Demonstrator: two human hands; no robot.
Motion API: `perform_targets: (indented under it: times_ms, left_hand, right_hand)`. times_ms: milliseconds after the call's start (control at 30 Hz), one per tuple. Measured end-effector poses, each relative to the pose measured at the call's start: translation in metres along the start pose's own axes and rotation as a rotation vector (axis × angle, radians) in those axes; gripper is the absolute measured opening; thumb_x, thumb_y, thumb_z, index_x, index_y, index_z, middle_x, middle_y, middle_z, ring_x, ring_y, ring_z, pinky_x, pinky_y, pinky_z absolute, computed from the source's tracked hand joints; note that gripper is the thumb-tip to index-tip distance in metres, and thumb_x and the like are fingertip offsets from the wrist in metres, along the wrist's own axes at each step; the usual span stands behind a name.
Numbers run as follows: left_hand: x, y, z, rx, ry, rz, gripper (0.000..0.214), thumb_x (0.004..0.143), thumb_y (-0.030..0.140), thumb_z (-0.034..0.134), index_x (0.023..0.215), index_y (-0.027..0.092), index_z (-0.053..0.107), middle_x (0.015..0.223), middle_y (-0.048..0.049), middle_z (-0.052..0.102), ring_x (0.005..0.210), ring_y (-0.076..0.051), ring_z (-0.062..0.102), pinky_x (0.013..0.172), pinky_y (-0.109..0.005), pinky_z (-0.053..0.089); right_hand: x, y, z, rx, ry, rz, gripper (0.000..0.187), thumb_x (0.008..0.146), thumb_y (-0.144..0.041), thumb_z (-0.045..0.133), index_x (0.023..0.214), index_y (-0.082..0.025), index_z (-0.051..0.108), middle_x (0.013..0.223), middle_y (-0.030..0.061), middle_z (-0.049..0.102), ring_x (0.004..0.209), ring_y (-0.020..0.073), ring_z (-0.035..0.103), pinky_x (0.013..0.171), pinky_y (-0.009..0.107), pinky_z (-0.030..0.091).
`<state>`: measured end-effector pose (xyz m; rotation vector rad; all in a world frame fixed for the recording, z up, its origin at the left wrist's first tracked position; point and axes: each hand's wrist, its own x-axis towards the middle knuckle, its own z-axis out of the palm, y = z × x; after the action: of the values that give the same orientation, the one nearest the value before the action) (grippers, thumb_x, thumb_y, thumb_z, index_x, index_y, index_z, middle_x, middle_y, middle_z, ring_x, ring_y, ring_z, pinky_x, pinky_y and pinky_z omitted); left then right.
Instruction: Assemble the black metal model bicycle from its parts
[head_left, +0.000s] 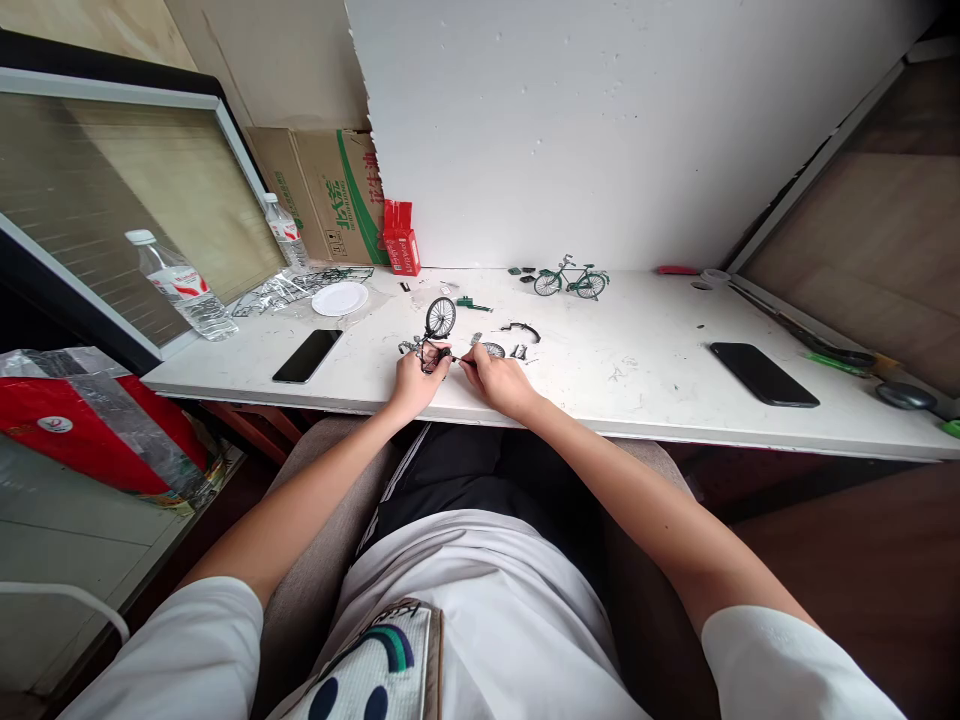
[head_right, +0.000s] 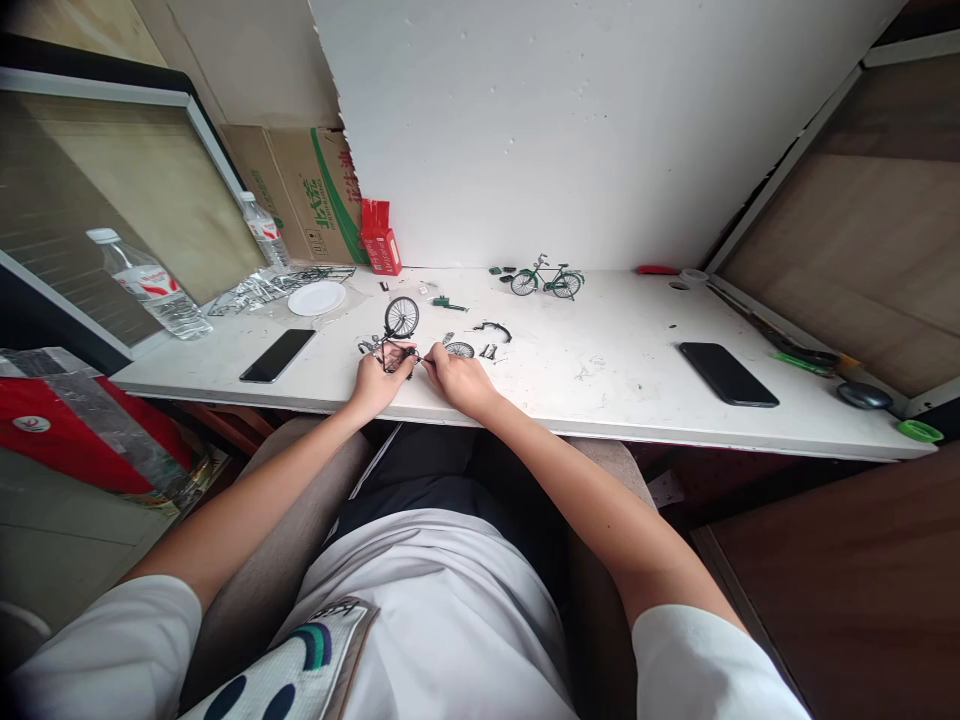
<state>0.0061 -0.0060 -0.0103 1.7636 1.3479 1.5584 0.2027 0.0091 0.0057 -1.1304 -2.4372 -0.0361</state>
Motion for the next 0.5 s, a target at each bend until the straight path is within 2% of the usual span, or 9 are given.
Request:
perform_targets:
  times_ms: [233,367,500]
  left_hand:
    - [0.0,-0.0007,0.0018,-0.045,0.002,-0.019,0.027,0.088,0.033,0.073,0.109,0.016,0.076,0.101,-0.0119,0.081,0.089,-0.022,0.076,0.082,-0.033,0.06]
    - [0.0007,-0.005,0.0039,-0.131,-0.025,-0.053,0.03,0.089,0.037,0.074,0.111,0.017,0.076,0.103,-0.012,0.081,0.091,-0.022,0.076,0.08,-0.031,0.06]
    - [0.0013,-0.0078,0.0041,-0.159,-0.047,-0.063,0.036,0.089,0.04,0.074,0.116,0.016,0.075,0.101,-0.0113,0.08,0.087,-0.02,0.075,0.075,-0.029,0.06]
  right_hand:
    - [-0.0015,-0.0007,-0.0003,0.006,0.025,0.005,0.029,0.114,-0.04,0.036,0.121,-0.017,0.052,0.094,0.0122,0.079,0.072,0.0253,0.07,0.062,0.032,0.042]
    - [-0.0039,-0.0015,-0.0051,0.097,0.118,0.0,0.029,0.113,-0.04,0.04,0.12,-0.018,0.058,0.096,0.0095,0.077,0.078,0.0227,0.069,0.064,0.029,0.039]
    - [-0.0031,0.0035,-0.0083,0.202,0.218,0.035,0.038,0.114,-0.046,0.035,0.107,-0.02,0.063,0.098,0.0085,0.074,0.085,0.0215,0.067,0.072,0.029,0.042]
